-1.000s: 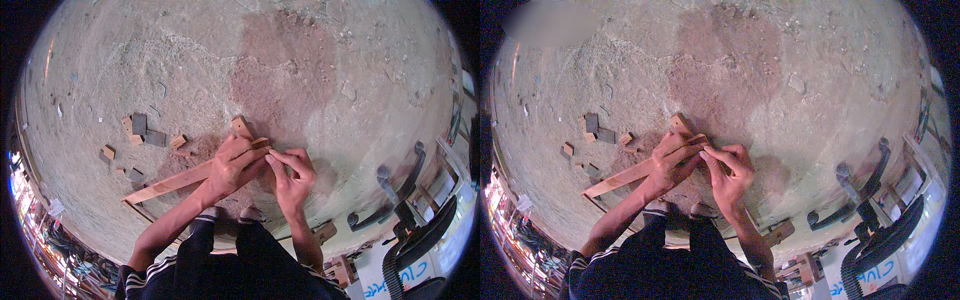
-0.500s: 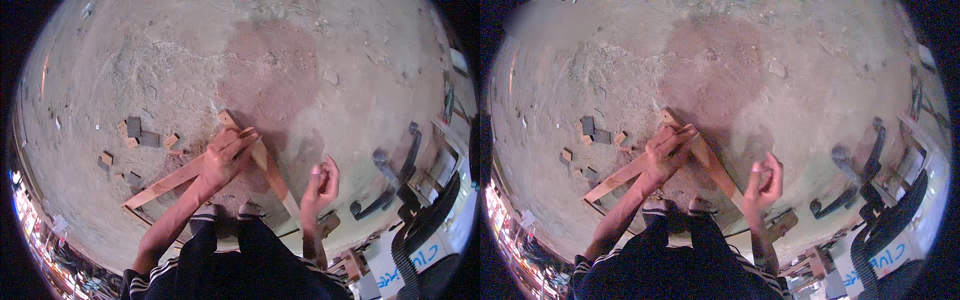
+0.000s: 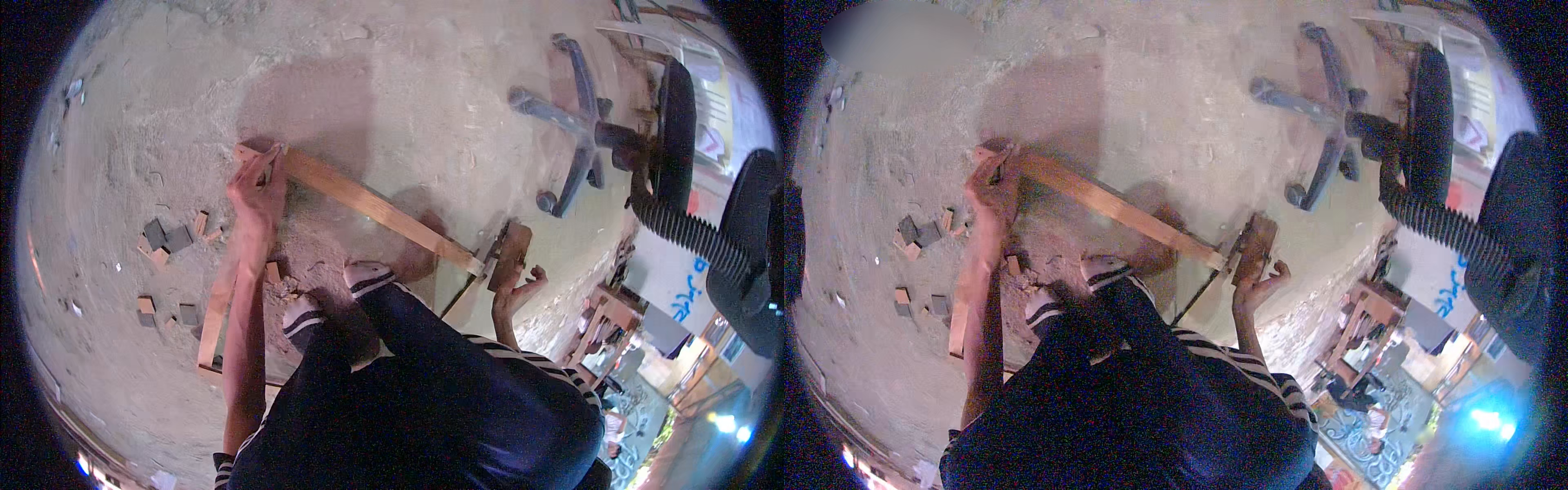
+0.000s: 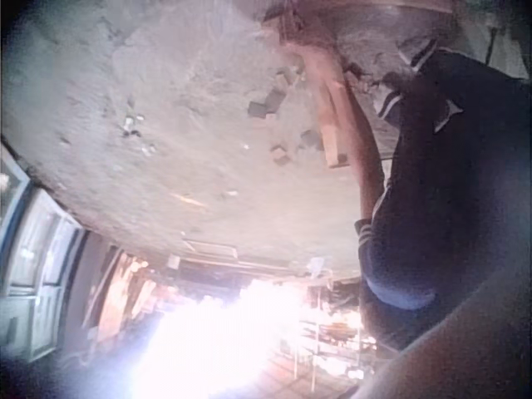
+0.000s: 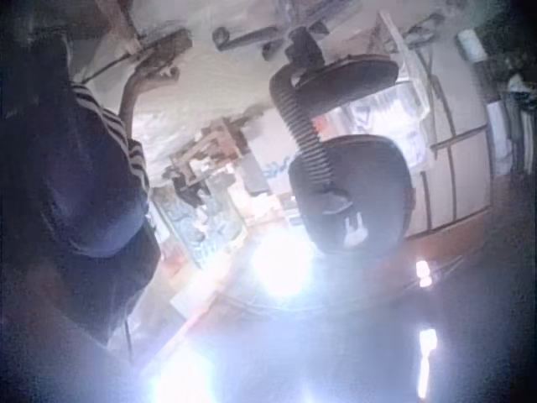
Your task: The person joins two pieces of wood at a right angle, using a mallet to hammer a nail into a pre-drilled hole.
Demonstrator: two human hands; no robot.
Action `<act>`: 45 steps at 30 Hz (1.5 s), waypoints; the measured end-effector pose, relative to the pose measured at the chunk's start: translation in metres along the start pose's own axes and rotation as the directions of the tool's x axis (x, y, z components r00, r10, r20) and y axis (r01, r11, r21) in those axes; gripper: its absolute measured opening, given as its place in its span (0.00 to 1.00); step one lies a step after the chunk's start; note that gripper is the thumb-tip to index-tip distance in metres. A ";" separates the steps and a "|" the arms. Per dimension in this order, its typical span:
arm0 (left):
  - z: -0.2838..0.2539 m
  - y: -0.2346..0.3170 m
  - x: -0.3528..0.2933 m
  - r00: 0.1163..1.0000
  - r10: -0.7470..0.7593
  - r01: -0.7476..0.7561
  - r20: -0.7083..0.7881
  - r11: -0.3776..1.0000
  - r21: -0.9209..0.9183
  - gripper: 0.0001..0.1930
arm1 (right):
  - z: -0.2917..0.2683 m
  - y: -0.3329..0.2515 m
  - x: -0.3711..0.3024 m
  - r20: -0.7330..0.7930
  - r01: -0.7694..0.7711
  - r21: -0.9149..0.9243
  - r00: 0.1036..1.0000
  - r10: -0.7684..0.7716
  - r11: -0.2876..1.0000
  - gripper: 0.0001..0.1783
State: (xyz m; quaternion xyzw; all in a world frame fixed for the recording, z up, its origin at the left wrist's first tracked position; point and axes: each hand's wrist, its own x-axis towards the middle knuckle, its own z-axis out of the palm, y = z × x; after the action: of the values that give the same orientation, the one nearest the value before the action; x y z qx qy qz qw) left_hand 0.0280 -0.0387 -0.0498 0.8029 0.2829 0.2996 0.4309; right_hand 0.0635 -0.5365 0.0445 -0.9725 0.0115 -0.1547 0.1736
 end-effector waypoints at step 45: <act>-0.002 0.004 -0.001 0.988 -0.153 0.153 0.036 0.988 -0.005 0.09 | -0.020 -0.141 0.101 0.994 -0.951 0.087 0.063 -0.092 0.297 0.37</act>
State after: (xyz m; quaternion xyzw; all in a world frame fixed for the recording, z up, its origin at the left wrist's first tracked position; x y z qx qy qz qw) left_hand 0.0263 -0.0404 -0.0455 0.7824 0.3348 0.2522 0.4606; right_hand 0.1488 -0.4183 0.1406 -0.5571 0.2046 0.5274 0.6079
